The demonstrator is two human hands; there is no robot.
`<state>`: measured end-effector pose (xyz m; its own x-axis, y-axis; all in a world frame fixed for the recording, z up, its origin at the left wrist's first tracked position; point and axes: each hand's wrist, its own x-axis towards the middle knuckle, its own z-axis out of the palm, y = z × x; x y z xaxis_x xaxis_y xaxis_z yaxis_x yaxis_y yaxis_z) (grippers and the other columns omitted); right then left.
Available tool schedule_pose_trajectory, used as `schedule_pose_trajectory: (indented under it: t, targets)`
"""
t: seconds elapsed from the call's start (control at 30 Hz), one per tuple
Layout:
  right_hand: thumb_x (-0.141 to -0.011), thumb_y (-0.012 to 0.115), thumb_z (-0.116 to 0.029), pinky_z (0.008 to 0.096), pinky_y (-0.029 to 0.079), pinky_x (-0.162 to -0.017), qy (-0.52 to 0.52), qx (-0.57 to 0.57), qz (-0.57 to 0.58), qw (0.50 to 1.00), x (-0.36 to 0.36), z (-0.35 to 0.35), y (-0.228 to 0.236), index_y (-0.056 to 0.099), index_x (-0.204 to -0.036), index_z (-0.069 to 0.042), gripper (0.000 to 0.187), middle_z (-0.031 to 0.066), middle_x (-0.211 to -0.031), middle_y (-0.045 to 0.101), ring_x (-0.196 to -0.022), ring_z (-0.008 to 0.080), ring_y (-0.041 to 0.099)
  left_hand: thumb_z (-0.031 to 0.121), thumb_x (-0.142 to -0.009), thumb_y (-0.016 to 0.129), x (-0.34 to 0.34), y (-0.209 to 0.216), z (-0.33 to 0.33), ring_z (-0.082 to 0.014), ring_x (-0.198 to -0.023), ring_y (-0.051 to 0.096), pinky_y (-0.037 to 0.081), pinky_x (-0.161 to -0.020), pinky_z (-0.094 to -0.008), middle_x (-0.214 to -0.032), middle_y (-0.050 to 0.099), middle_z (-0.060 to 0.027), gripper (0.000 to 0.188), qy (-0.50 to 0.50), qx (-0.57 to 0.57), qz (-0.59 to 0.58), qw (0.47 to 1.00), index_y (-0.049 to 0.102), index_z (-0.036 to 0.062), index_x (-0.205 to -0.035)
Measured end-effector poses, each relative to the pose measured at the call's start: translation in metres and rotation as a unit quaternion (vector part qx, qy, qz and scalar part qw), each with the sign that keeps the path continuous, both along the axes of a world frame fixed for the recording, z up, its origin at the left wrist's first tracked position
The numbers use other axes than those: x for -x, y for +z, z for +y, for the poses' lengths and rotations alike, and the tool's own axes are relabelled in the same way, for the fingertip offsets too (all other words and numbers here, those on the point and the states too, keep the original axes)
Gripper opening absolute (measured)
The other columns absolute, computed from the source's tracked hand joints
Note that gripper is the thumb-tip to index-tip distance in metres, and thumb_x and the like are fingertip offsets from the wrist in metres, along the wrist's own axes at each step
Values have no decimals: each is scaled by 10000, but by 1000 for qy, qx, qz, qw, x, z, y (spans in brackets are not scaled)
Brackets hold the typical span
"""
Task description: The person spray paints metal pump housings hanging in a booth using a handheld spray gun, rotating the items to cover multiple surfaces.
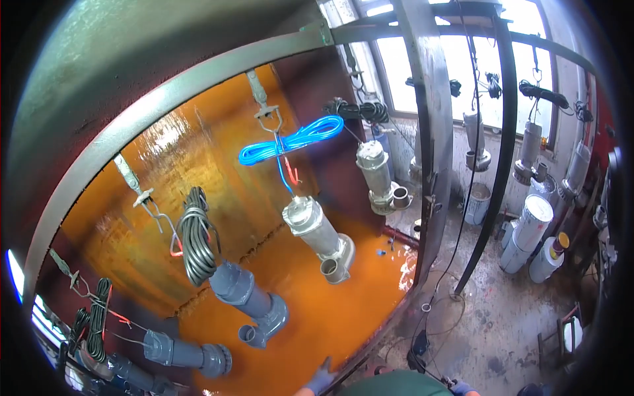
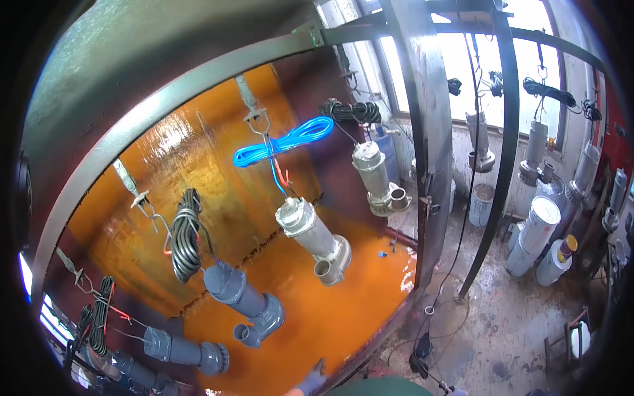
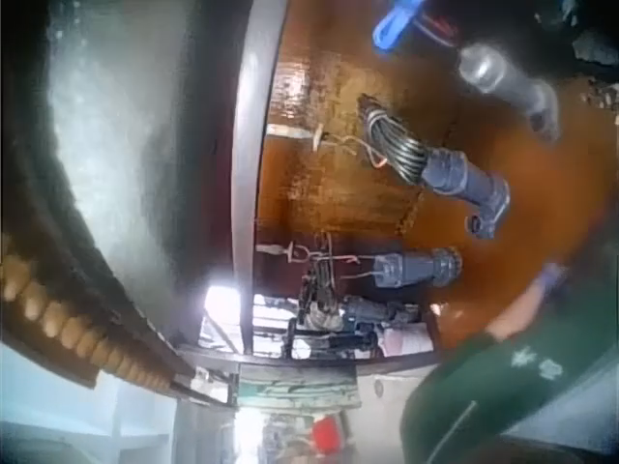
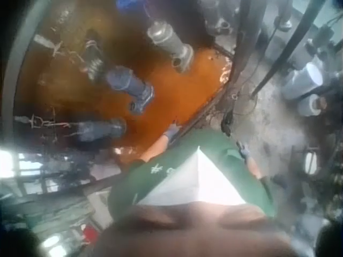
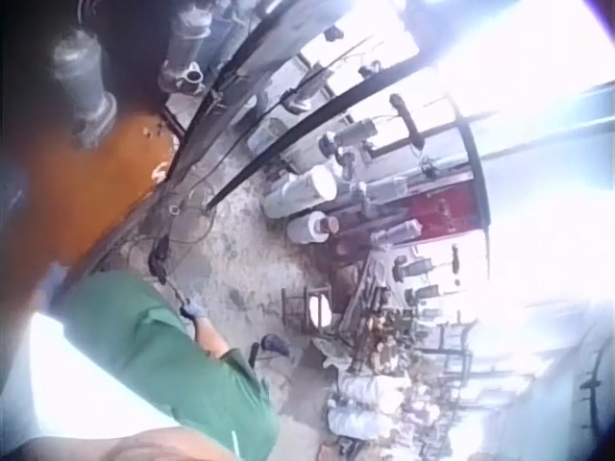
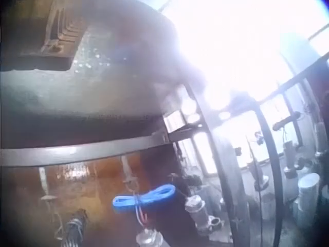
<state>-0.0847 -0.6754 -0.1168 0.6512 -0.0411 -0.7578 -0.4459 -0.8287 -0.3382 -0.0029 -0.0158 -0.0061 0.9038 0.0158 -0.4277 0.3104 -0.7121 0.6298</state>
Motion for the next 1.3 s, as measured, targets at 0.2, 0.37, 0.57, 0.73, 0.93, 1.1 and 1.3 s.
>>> schedule_pose_trajectory:
  t: [0.2, 0.37, 0.57, 0.73, 0.93, 1.1, 1.3]
  targets:
    - [-737, 834, -397, 427, 602, -943, -95, 5, -9, 995, -13, 48, 105, 765, -1227, -138, 558, 144, -1078, 824, -1031, 301, 788, 306, -955, 744, -133, 139, -45, -494, -1504, 416, 377, -1243, -588, -1663, 434, -259, 870, -37, -98, -270, 957, 320, 169, -1703]
    - [-733, 860, -381, 418, 604, -926, -118, -49, -21, 992, -37, 63, 143, 776, -1212, -133, 547, 146, -1052, 823, -1006, 298, 792, 251, -884, 779, -216, 246, -76, -446, -1465, 450, 401, -1190, -588, -1632, 471, -193, 735, -55, -160, -388, 906, 531, 139, -1567]
    - [-847, 824, -348, 446, 599, -840, -62, -95, -183, 977, -73, 98, 163, 778, -1176, -120, 403, 177, -999, 801, -906, 313, 786, 276, -847, 795, -275, 240, -55, -434, -1553, 355, 348, -1206, -621, -1639, 455, -150, 728, -85, -280, -382, 877, 560, 132, -1520]
    - [-908, 765, -350, 545, 571, -873, 36, -161, -317, 934, -127, 145, 261, 712, -1192, -121, 368, 226, -1058, 744, -1023, 456, 713, 184, -810, 803, -298, 255, -27, -429, -1423, 499, 436, -1144, -601, -1511, 573, -182, 652, -90, -243, -464, 847, 619, 114, -1432]
    - [-957, 760, -314, 527, 580, -795, 35, -211, -479, 851, -193, 193, 362, 682, -1187, -93, 328, 197, -1023, 730, -947, 437, 723, 65, -833, 748, -362, 369, -20, -490, -1402, 513, 433, -1193, -577, -1517, 545, -304, 679, 43, -295, -585, 755, 615, 63, -1498]
    - [-969, 754, -303, 523, 580, -777, -33, -230, -567, 790, -228, 225, 405, 670, -1162, -83, 304, 193, -1017, 718, -903, 444, 722, 129, -930, 776, -390, 419, -32, -438, -1381, 492, 470, -1147, -544, -1514, 496, -250, 640, 185, -313, -453, 814, 591, 182, -1541]
    - [-979, 735, -333, 523, 564, -893, 118, -282, -353, 884, -233, 231, 443, 689, -1136, -75, 306, 202, -1014, 741, -1009, 410, 732, 143, -941, 774, -394, 423, -25, -403, -1403, 493, 445, -1178, -512, -1578, 495, -141, 622, 165, -366, -432, 807, 610, 203, -1538]
